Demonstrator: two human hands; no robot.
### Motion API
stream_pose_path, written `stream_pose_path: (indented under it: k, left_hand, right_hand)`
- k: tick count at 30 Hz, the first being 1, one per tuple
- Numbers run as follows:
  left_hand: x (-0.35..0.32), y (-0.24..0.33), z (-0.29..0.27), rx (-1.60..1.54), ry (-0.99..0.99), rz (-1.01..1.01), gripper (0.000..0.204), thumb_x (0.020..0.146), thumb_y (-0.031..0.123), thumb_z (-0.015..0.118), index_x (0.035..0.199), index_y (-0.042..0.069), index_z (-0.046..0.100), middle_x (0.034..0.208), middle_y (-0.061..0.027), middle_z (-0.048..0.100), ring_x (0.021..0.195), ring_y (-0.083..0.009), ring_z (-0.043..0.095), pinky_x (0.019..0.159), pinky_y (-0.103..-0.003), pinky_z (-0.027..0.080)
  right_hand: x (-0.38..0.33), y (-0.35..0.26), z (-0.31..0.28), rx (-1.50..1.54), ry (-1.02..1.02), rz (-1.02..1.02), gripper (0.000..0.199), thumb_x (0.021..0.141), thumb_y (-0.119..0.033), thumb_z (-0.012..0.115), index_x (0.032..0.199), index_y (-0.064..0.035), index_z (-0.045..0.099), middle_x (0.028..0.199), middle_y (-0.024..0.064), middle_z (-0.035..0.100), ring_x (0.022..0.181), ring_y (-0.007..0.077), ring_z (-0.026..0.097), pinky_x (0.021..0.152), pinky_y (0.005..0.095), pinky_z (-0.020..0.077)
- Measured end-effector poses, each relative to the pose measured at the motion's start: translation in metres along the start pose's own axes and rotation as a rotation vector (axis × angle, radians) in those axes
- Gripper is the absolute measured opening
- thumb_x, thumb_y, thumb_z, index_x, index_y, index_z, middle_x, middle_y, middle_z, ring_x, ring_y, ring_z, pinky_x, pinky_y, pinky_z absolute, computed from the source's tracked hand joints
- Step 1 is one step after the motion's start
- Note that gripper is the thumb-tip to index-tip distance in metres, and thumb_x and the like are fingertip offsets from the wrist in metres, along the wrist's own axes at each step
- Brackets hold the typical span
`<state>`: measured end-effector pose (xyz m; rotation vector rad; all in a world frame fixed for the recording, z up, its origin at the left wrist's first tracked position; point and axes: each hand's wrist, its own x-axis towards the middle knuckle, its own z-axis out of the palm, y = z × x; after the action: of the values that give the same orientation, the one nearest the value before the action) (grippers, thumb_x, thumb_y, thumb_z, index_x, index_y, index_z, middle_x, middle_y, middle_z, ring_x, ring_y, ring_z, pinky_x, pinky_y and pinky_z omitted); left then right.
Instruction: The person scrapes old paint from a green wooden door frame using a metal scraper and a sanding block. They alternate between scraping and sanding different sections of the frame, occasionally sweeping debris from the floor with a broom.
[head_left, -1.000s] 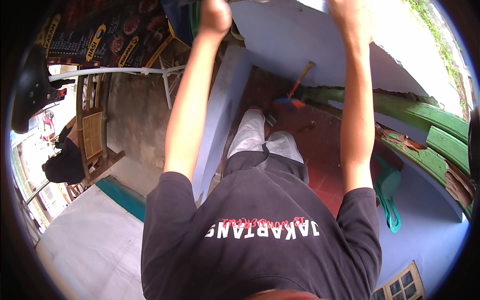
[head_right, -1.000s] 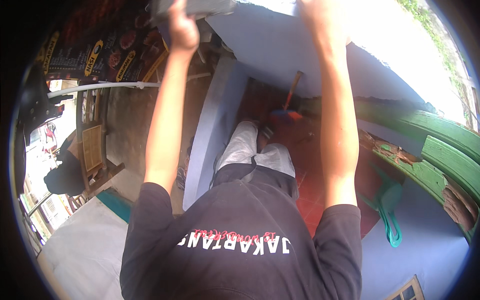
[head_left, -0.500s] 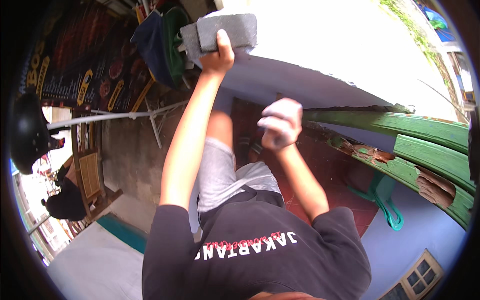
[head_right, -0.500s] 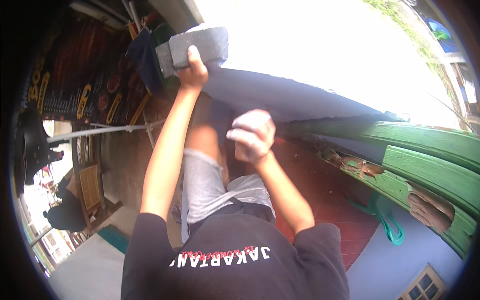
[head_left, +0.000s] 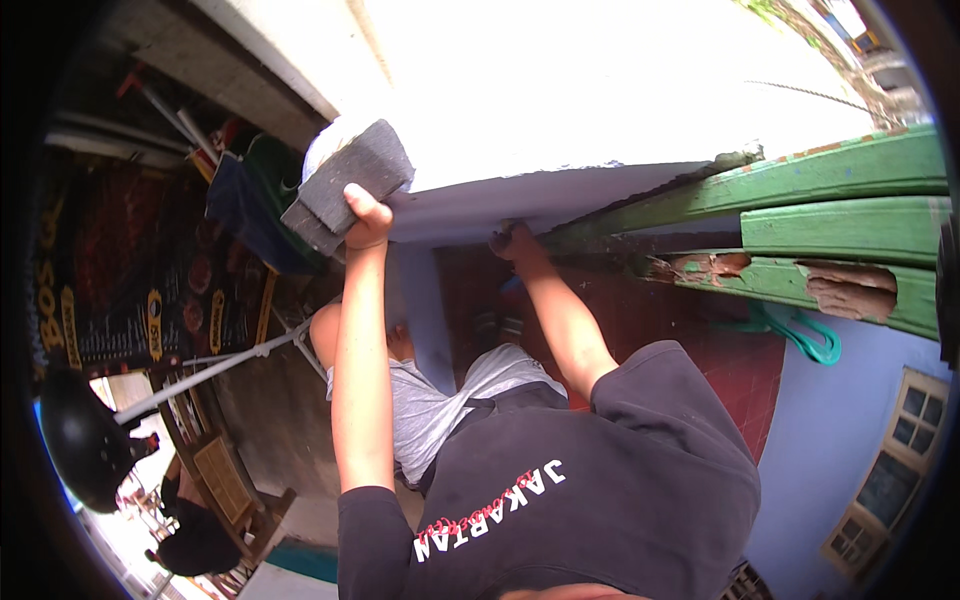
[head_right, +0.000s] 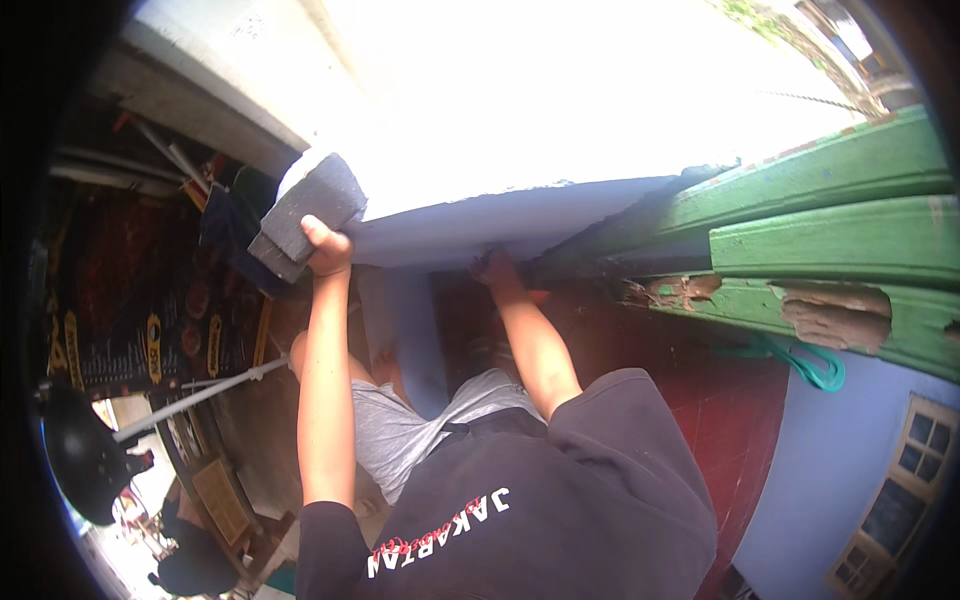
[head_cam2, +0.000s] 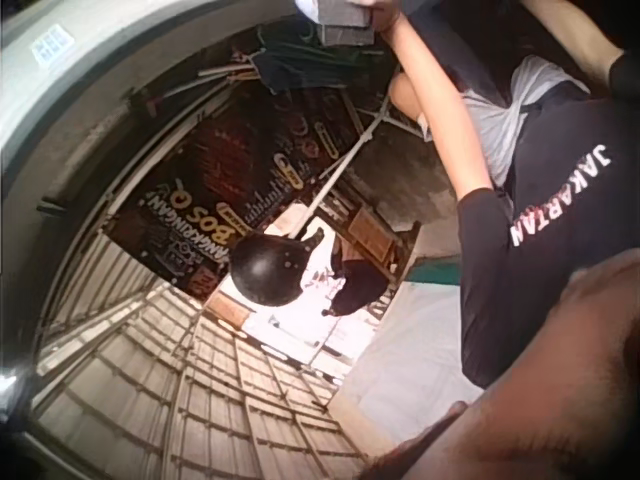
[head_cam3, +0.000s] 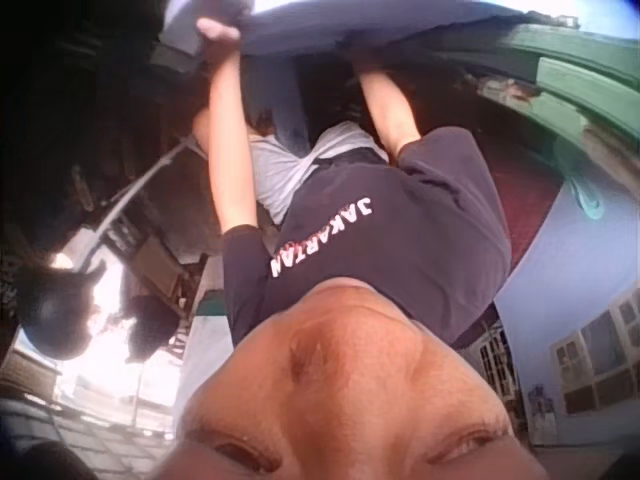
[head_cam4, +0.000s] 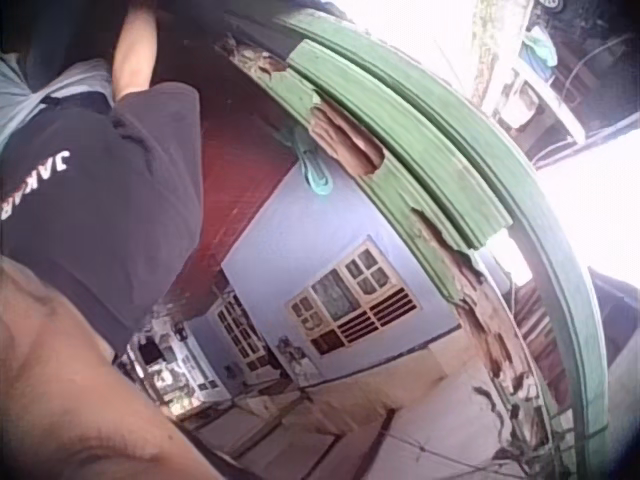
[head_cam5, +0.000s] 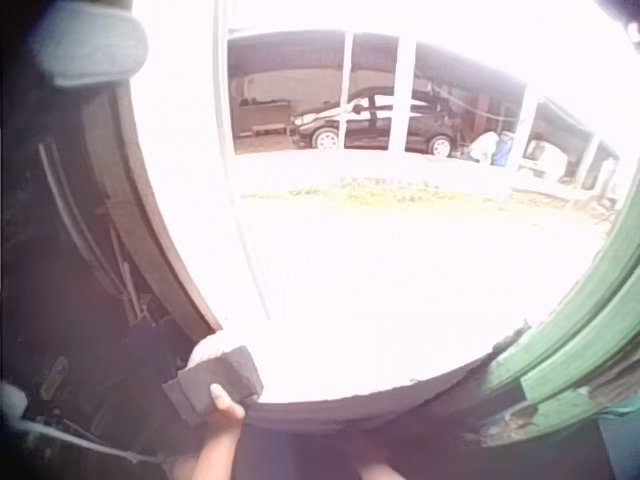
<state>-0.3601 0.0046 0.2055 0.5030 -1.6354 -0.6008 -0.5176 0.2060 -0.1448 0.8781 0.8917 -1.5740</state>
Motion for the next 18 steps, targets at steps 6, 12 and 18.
stream_pose_path:
  k: [6,12,18]
  left_hand:
    - [-0.005,-0.003,-0.014,0.094,-0.077,0.032,0.056,0.083,0.025,0.044,0.124,-0.012,0.053,0.120,-0.0285,0.060,0.109,-0.0416,0.061,0.094,-0.047,0.049]
    - [-0.007,-0.009,-0.019,0.149,-0.178,0.147,0.052,0.087,0.011,0.038,0.131,-0.015,0.047,0.132,-0.0314,0.054,0.122,-0.0407,0.056,0.104,-0.046,0.043]
    - [0.054,0.055,-0.013,0.054,-0.653,-0.355,0.064,0.105,0.045,0.034,0.129,-0.011,0.052,0.133,-0.0225,0.057,0.122,-0.0328,0.054,0.107,-0.037,0.038]
  right_hand:
    - [-0.010,0.041,-0.069,0.058,-0.538,0.157,0.015,0.089,-0.023,0.054,0.081,-0.0103,0.053,0.082,0.0106,0.052,0.074,0.0271,0.059,0.065,0.0445,0.0531]
    - [-0.090,0.082,-0.100,-0.388,0.393,0.124,0.022,0.089,-0.018,0.056,0.103,-0.0009,0.054,0.075,0.0119,0.058,0.072,0.0306,0.065,0.067,0.0433,0.0564]
    - [-0.117,0.112,-0.135,-1.505,0.486,-0.014,0.038,0.089,-0.026,0.057,0.112,0.0021,0.068,0.104,0.0200,0.070,0.095,0.0327,0.070,0.092,0.0409,0.0519]
